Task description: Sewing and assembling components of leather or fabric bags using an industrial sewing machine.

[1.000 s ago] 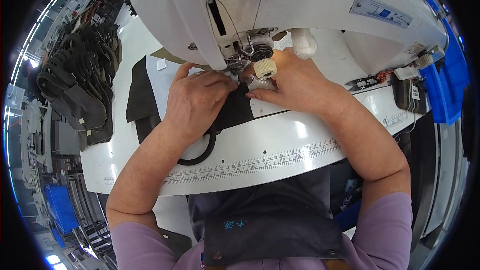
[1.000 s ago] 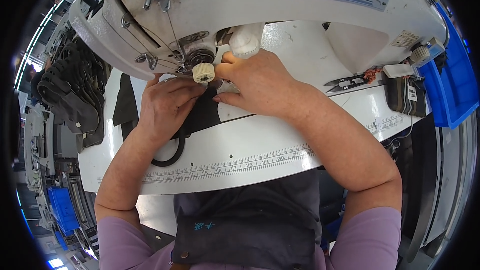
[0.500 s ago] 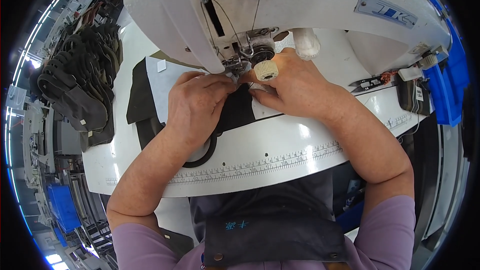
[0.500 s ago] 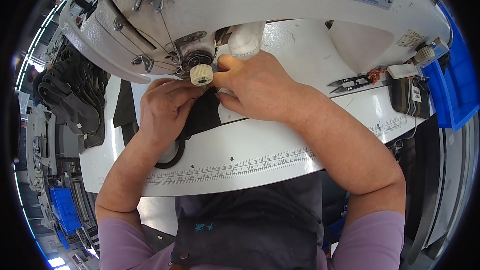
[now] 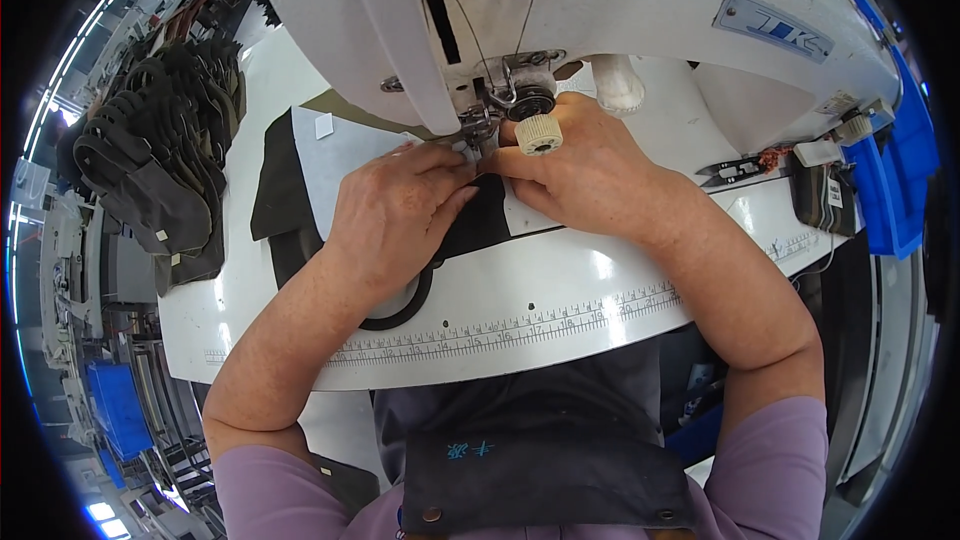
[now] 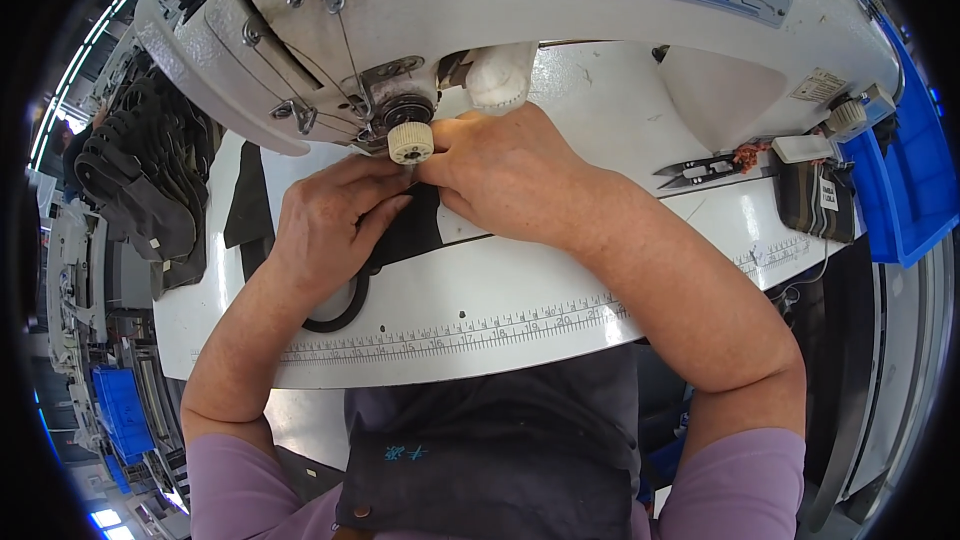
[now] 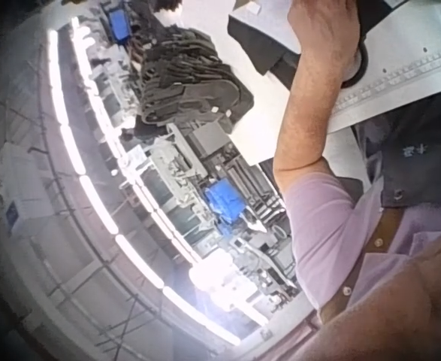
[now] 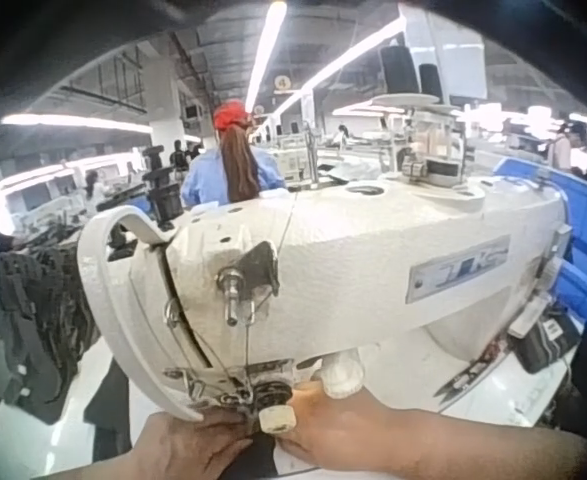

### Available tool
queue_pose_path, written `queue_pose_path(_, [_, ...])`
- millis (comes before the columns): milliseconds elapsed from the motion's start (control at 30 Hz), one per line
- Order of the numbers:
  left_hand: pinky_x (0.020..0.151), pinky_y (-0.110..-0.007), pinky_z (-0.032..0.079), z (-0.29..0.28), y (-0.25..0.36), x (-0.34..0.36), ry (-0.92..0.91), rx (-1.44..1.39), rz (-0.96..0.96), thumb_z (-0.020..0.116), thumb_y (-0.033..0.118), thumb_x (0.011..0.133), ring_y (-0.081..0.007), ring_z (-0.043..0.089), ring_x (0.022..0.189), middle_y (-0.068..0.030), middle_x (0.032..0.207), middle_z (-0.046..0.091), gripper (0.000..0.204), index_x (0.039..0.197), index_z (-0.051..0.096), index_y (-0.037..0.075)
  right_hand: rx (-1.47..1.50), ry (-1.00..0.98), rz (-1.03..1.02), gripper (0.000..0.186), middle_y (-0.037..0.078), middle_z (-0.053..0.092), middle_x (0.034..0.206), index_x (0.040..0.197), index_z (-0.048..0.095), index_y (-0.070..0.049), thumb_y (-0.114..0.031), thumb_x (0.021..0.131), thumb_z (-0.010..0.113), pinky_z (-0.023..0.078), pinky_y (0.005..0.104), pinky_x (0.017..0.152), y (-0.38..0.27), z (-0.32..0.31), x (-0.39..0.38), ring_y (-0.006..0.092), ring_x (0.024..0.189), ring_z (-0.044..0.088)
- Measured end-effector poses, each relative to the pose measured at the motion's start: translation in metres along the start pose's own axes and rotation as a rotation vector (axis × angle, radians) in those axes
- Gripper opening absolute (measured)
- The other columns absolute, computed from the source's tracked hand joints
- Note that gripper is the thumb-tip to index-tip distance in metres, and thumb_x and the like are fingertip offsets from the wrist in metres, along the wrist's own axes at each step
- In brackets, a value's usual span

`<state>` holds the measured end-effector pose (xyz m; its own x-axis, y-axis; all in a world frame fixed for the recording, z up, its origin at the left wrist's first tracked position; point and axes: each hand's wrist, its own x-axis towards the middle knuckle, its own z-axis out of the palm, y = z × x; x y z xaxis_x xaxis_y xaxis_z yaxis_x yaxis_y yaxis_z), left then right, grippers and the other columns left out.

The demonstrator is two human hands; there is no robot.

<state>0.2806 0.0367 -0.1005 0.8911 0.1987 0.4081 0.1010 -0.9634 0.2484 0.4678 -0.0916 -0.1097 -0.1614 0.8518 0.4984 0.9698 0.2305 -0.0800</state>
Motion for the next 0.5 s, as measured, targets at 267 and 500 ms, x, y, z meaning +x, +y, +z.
queue_pose_path(267, [0.074,-0.032,0.059,0.002,-0.009,-0.003,0.023,-0.122,-0.042,0.074,0.007,0.08,-0.0219,0.072,0.088,-0.0035,0.101,0.075,0.013,0.093,0.078,0.006,0.101,-0.027,0.056,0.025,-0.001,0.068,0.088,0.1,0.077,-0.021,-0.012,0.078,0.07,0.054,0.0398,0.066,0.006,0.003,-0.004,0.0264,0.076,0.064])
queue_pose_path(500, [0.085,-0.034,0.06,0.0,-0.027,-0.002,-0.059,-0.175,0.037,0.073,-0.001,0.077,-0.0263,0.073,0.097,-0.0097,0.106,0.074,0.021,0.098,0.077,0.003,0.126,-0.089,0.128,0.022,0.001,0.066,0.084,0.096,0.077,-0.018,-0.011,0.077,0.069,0.053,0.0407,0.069,0.0,0.002,0.0,0.0268,0.076,0.064])
